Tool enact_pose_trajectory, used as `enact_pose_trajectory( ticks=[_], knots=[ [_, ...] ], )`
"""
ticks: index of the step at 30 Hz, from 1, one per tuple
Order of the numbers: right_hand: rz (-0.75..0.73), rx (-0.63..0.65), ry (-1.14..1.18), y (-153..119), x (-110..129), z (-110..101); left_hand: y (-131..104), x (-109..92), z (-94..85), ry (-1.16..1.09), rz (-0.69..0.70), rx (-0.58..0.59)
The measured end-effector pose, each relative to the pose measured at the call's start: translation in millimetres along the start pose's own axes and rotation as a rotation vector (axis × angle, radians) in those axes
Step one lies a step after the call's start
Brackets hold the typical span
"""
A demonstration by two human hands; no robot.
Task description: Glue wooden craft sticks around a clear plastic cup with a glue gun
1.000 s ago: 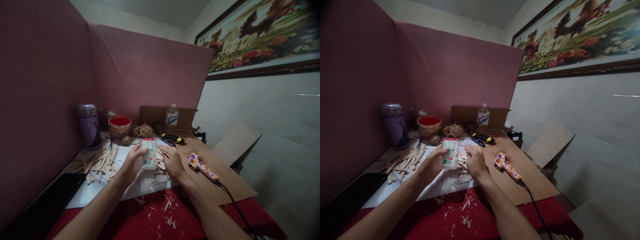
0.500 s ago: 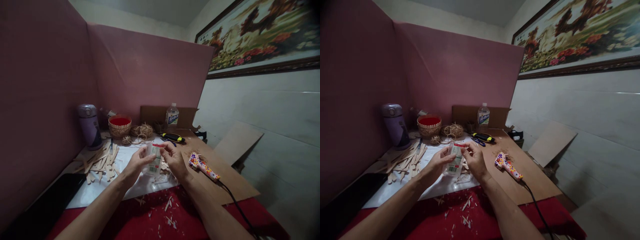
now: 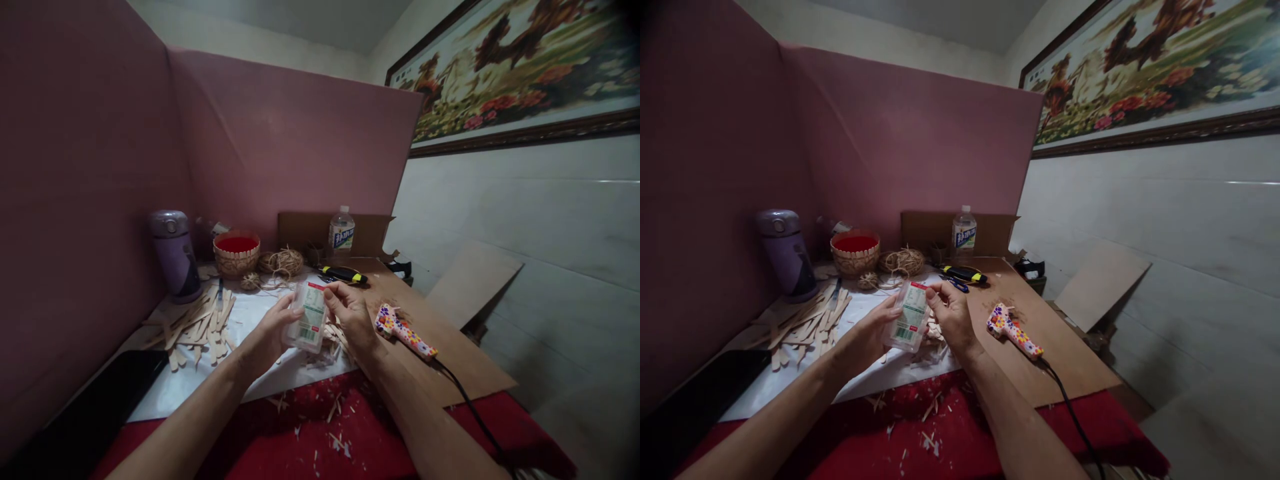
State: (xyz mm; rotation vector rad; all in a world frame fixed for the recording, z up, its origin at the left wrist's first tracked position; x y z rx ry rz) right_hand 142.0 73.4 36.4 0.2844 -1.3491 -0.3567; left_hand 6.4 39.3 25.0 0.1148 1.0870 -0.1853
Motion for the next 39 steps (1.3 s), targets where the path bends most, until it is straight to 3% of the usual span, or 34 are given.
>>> enact_pose_trajectory(
  ticks=[8, 15, 22, 28, 34, 39],
  knots=[
    [0.030, -0.040, 0.061, -0.1, -3.4, -0.4, 1.7, 2.6, 3.5, -0.040, -0.006, 0.173],
    [-0.027, -0.053, 0.035, 2.4, -5.1, -4.9, 4.4, 6.2, 1.4, 0.116, 0.007, 0.074],
    [-0.039, -0.096, 0.067, 6.2, -14.2, -7.5, 4.9, 4.8, -0.3, 0.121, 0.020, 0.172],
    [-0.053, -0.087, 0.073, 6.3, -8.1, -6.6, 0.9, 2.8, 5.6, 0.086, 0.062, 0.232],
    [-0.073, -0.096, 0.043, 6.3, -8.7, -7.1, 2.3, 4.6, 4.6, 0.080, 0.022, 0.143],
    [-0.081, -0.153, 0.017, 8.2, -10.3, -9.8, 2.6, 3.6, 5.9, 0.085, 0.035, 0.192]
  ],
)
Point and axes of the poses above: each hand's wrist, its own y-axis towards the middle knuckle, its own z-axis out of the palm, x = y × z, the point moved 5 cm from there along y, towards the middle knuckle, and after that the axes turned 11 degrees about -x, right-handed, at the moved point
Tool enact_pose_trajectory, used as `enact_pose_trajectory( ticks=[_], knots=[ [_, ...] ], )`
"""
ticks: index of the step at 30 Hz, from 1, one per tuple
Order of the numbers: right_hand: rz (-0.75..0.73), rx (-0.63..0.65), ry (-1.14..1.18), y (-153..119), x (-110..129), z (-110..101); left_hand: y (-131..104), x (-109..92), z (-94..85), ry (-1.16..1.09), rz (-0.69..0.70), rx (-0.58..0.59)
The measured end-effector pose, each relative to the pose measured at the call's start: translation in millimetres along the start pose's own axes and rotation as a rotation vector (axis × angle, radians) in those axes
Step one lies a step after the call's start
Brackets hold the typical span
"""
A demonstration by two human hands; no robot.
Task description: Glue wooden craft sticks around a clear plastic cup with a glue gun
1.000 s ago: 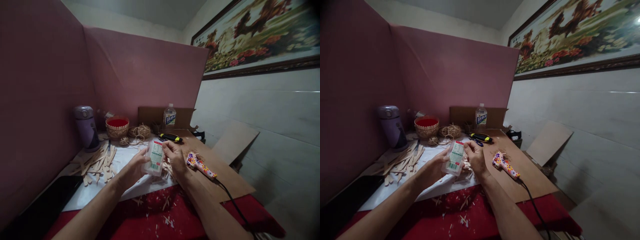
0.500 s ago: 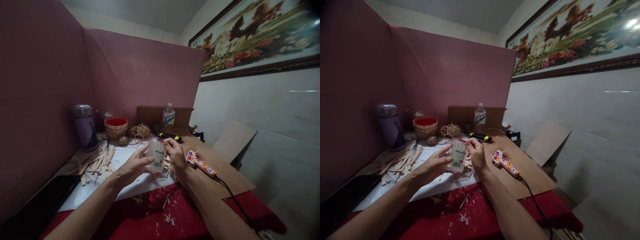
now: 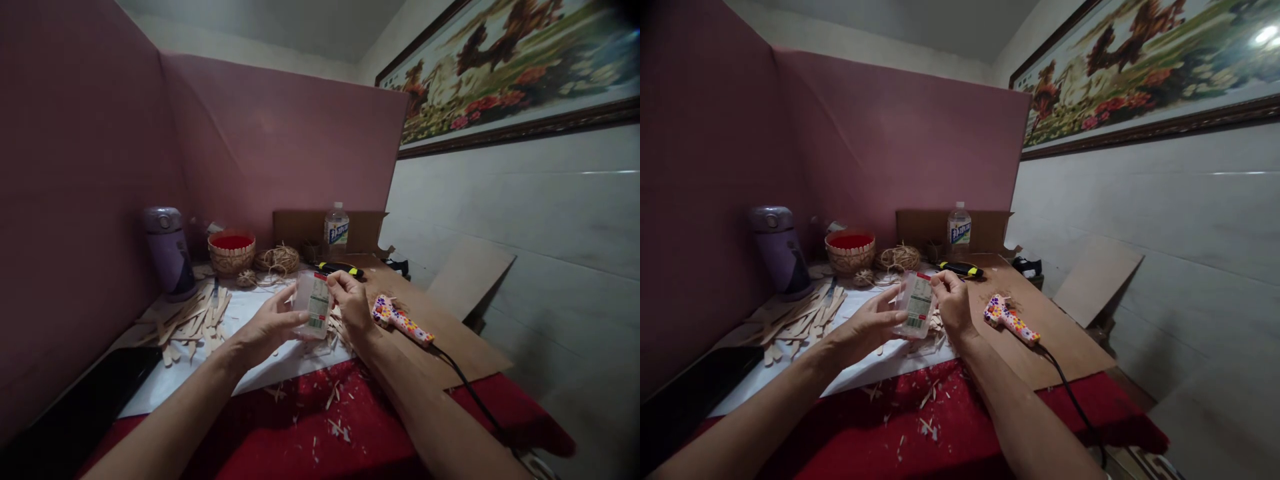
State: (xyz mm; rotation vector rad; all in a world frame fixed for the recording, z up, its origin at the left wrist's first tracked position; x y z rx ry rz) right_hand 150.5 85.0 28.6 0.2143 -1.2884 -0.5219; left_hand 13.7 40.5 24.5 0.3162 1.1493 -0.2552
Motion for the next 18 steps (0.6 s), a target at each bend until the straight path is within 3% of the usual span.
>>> enact_pose_trajectory(
  ticks=[5, 10, 18],
  knots=[
    [-0.019, -0.006, -0.013, -0.7, 6.8, -0.6, -0.3, 1.1, 0.3, -0.013, 0.005, 0.024],
    [-0.066, -0.009, -0.063, -3.2, 11.1, -1.4, 2.1, 2.5, -4.5, -0.027, -0.012, -0.078],
    [-0.045, -0.059, -0.044, -0.3, 12.3, -4.7, 0.6, -2.9, 1.3, -0.008, 0.033, 0.015]
  ],
)
Point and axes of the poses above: each hand's wrist, its own y-axis towards the middle knuckle, its own z-axis out of the palm, x = y × z, the point moved 5 cm from there along y, towards the middle knuckle, and after that the axes turned 11 degrees about -x, right-handed, at the moved point
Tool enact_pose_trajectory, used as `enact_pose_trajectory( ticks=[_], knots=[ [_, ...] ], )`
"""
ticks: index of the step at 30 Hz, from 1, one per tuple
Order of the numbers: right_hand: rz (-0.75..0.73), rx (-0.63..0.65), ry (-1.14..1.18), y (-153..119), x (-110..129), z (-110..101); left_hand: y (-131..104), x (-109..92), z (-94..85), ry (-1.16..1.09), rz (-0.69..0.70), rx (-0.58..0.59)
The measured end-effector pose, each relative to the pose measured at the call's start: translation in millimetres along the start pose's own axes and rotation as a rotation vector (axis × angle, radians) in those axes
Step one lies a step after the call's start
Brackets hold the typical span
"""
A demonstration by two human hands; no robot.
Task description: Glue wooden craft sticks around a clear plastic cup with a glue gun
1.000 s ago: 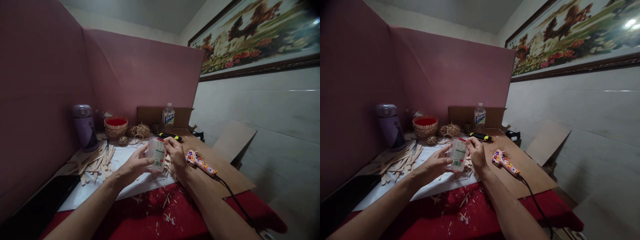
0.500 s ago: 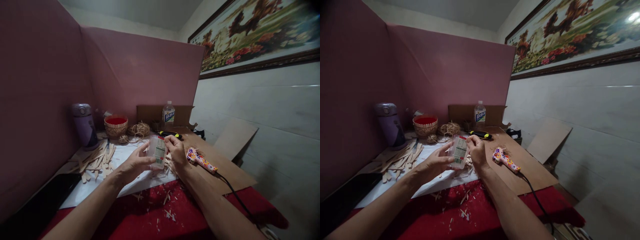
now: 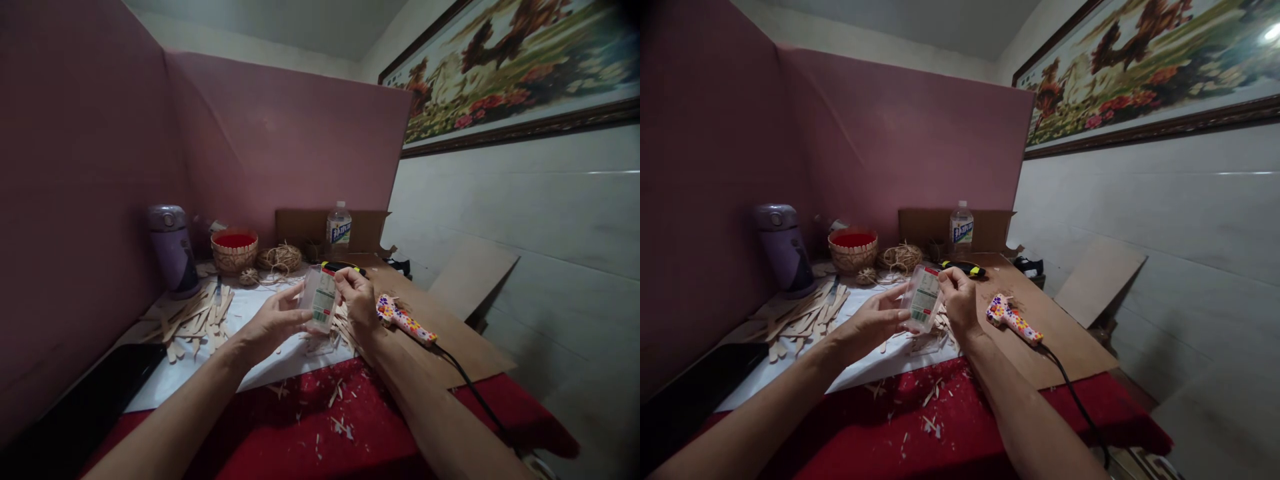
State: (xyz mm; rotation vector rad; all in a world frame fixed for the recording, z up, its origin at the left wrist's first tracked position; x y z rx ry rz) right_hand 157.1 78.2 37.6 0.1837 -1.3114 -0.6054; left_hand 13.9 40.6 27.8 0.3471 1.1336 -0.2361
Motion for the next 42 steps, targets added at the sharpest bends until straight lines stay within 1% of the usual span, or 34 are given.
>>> enact_pose_trajectory(
  ticks=[2, 5, 6, 10, 12, 14, 16, 18, 20, 22, 24, 28, 32, 38, 40, 42],
  knots=[
    [0.005, 0.014, 0.005, -1.2, 1.7, 0.7, 0.9, 1.7, -1.5, -0.010, 0.008, -0.018],
    [-0.002, 0.031, 0.008, -3.1, 2.8, 1.6, 2.7, 5.0, -5.7, -0.016, -0.001, -0.096],
    [-0.002, 0.026, 0.014, -3.1, 2.5, 1.4, 2.9, 5.4, -5.8, -0.010, -0.007, -0.107],
    [0.028, -0.023, 0.056, -0.1, -2.1, -0.9, 0.9, 2.1, 0.1, 0.023, -0.006, -0.036],
    [0.045, -0.038, 0.074, 1.9, -3.9, -2.1, -0.1, 0.1, 0.7, 0.034, 0.008, -0.022],
    [0.064, -0.049, 0.094, 3.9, -4.6, -3.4, -0.2, 0.1, -1.4, 0.033, 0.012, -0.024],
    [0.082, -0.054, 0.115, 5.7, -4.3, -4.7, 1.0, 0.9, -7.2, 0.049, 0.025, -0.072],
    [0.094, -0.059, 0.136, 7.4, -3.5, -5.8, 2.2, -1.6, -15.0, 0.110, 0.100, -0.166],
    [0.101, -0.067, 0.155, 8.9, -2.7, -6.6, 1.7, -8.3, -20.7, 0.213, 0.234, -0.269],
    [0.105, -0.071, 0.165, 9.8, -2.2, -6.6, -0.2, -15.6, -20.8, 0.315, 0.358, -0.324],
    [0.108, -0.067, 0.167, 9.9, -2.1, -6.1, -2.0, -20.7, -17.6, 0.370, 0.431, -0.340],
    [0.109, -0.058, 0.155, 8.8, -1.7, -5.7, -4.5, -26.3, -12.2, 0.434, 0.512, -0.364],
    [0.095, -0.021, 0.119, 6.1, -0.5, -4.7, -7.1, -29.6, -9.7, 0.553, 0.606, -0.392],
    [0.038, 0.005, 0.062, 2.0, 3.7, -2.5, -8.5, -27.5, -6.4, 0.911, 0.782, -0.407],
    [0.030, 0.013, 0.056, 1.7, 3.9, -1.4, -6.7, -25.1, -9.2, 0.960, 0.783, -0.435],
    [0.032, 0.014, 0.056, 2.2, 2.9, -1.2, -4.6, -23.2, -14.1, 0.909, 0.730, -0.468]
  ],
)
Point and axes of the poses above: each hand's wrist, its own y-axis towards the middle knuckle, its own z-axis out of the palm, x = y × z, the point moved 5 cm from there along y, towards the middle knuckle, and after that the axes turned 11 degrees about -x, right-handed, at the moved point
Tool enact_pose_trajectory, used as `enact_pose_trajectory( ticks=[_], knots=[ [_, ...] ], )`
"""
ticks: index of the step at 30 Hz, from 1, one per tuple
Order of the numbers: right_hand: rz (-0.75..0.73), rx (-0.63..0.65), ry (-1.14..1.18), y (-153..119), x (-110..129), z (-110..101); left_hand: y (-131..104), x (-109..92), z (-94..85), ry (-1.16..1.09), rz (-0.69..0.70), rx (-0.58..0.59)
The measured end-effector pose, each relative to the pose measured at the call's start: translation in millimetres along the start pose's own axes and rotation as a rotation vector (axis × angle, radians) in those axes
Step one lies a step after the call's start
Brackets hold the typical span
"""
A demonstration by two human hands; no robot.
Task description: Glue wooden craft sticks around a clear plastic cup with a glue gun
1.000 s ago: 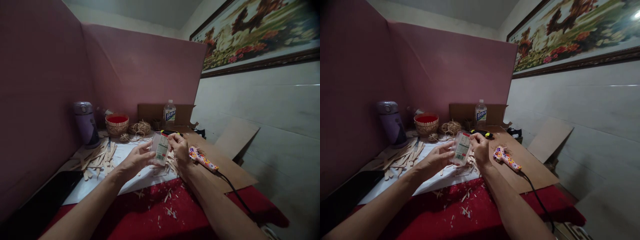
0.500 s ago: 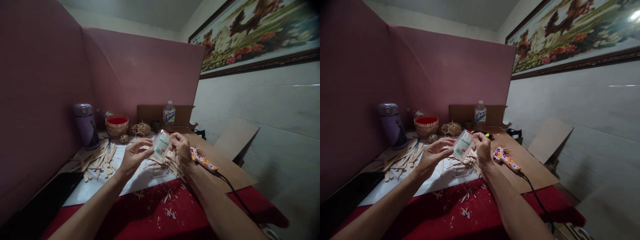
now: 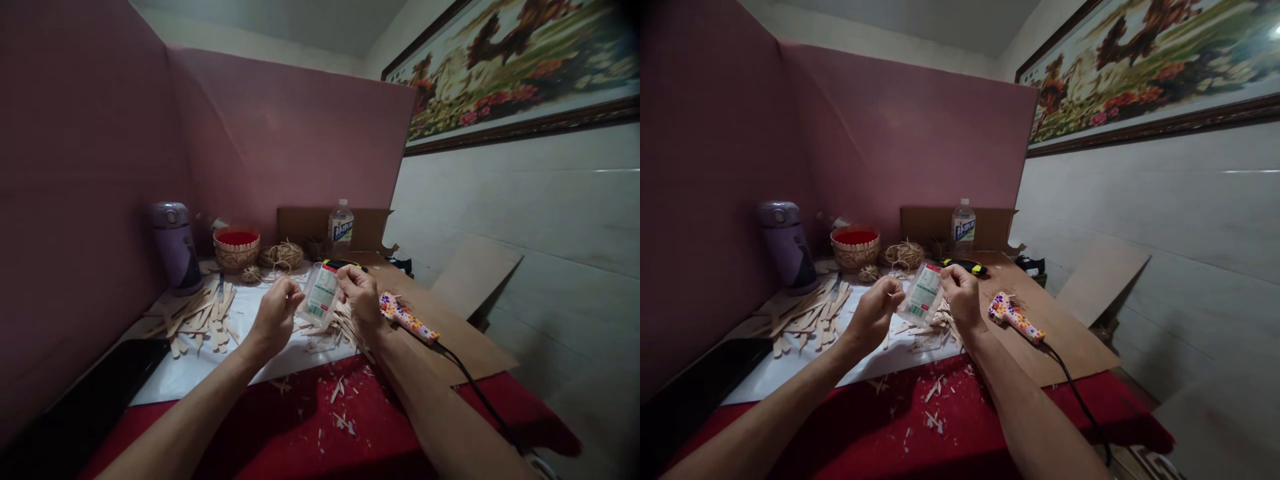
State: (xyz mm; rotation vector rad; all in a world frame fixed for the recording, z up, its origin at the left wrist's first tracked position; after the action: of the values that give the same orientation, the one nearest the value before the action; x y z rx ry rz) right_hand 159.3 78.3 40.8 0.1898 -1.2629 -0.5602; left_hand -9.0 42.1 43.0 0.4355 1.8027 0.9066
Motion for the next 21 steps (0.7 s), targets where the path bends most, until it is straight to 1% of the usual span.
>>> enact_pose_trajectory(
  ticks=[2, 4, 6, 10, 16, 18, 21],
  knots=[
    [0.010, -0.004, 0.001, 1.3, -1.9, -1.0, 0.6, 4.0, -0.9, -0.080, -0.102, -0.012],
    [0.025, -0.011, 0.004, 3.2, -4.2, -2.6, 1.4, 2.9, -2.1, -0.149, -0.158, -0.011],
    [0.037, -0.017, 0.007, 4.8, -6.2, -4.2, 2.6, -3.3, -2.9, -0.177, -0.129, 0.009],
    [0.050, -0.006, 0.010, 4.9, -7.2, -3.9, 3.1, -13.8, -4.1, -0.161, -0.004, 0.025],
    [0.066, 0.052, 0.002, -1.4, -6.0, 1.6, -1.2, -11.7, -1.0, 0.023, 0.148, 0.054],
    [0.068, 0.056, 0.002, -2.1, -6.9, 1.8, -1.9, -9.9, 0.3, 0.069, 0.155, 0.062],
    [0.075, 0.046, 0.009, -0.1, -9.6, 0.5, -0.8, -6.3, -0.8, 0.035, 0.074, 0.025]
  ],
)
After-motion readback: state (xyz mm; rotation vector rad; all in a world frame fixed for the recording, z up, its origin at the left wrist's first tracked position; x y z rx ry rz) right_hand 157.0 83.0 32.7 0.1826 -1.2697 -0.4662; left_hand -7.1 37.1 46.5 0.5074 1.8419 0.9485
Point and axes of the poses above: each hand's wrist, its own y-axis towards the middle knuckle, its own z-axis out of the palm, x = y × z, the point moved 5 cm from there along y, towards the middle knuckle, and after that the axes turned 11 degrees about -x, right-handed, at the moved point
